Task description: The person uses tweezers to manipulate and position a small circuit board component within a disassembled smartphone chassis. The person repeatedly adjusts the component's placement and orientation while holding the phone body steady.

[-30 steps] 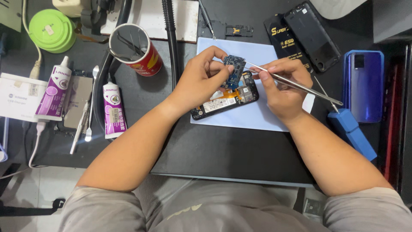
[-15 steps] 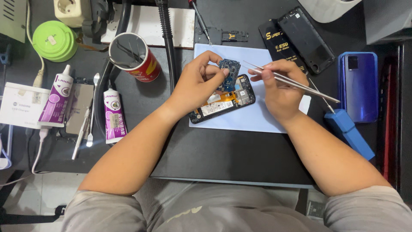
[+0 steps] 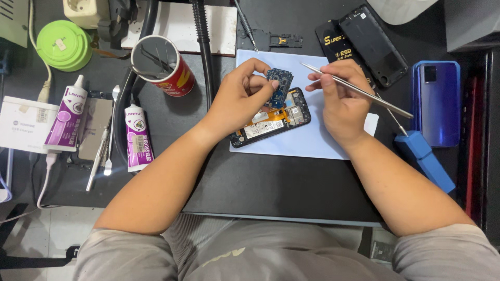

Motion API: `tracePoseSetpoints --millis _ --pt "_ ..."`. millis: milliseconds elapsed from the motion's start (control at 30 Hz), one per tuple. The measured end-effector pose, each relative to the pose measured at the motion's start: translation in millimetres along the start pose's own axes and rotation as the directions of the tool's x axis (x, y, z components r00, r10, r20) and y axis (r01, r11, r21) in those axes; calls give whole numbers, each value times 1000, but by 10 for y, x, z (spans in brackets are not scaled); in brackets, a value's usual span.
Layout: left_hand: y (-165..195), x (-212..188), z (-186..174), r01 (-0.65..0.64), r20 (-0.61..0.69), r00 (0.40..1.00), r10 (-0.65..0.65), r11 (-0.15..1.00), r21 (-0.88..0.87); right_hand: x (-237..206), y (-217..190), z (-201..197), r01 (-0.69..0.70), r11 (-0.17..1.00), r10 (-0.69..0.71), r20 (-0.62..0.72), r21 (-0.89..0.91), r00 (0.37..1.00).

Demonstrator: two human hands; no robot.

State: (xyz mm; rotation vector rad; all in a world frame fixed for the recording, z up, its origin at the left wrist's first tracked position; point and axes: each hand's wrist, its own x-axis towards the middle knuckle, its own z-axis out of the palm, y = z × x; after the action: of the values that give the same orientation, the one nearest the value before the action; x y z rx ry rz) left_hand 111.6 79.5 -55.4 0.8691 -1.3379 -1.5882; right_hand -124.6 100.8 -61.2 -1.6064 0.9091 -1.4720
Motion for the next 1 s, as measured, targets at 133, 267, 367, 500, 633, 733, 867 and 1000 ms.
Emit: tracePoseSetpoints --millis 133,267,367,500,633,733,867,1000 --pt "7 -3 -6 27 -11 1000 -27 1000 11 3 -4 10 -26 998 24 25 64 999" --pt "15 2 -4 25 -15 1000 -24 1000 9 32 -62 43 31 997 -26 70 -67 997" --pt "3 2 -1 -4 -13 1000 4 1000 9 39 -107 53 47 997 -40 126 -60 991" --pt "-13 5 -2 2 -26 1000 -2 1000 15 46 -112 64 12 999 -9 80 -49 997" --pt "-4 5 -2 22 -30 999 -21 999 29 50 -111 66 -61 998 60 36 2 998" --pt "3 15 -1 50 -31 998 -50 999 2 65 -102 71 -51 999 51 25 -15 998" --pt "-21 34 -22 -30 -15 999 30 999 -32 74 -59 78 -77 997 77 13 27 997" --pt "-81 21 -22 -78 -18 997 80 993 91 49 -17 54 -97 995 97 6 -22 995"
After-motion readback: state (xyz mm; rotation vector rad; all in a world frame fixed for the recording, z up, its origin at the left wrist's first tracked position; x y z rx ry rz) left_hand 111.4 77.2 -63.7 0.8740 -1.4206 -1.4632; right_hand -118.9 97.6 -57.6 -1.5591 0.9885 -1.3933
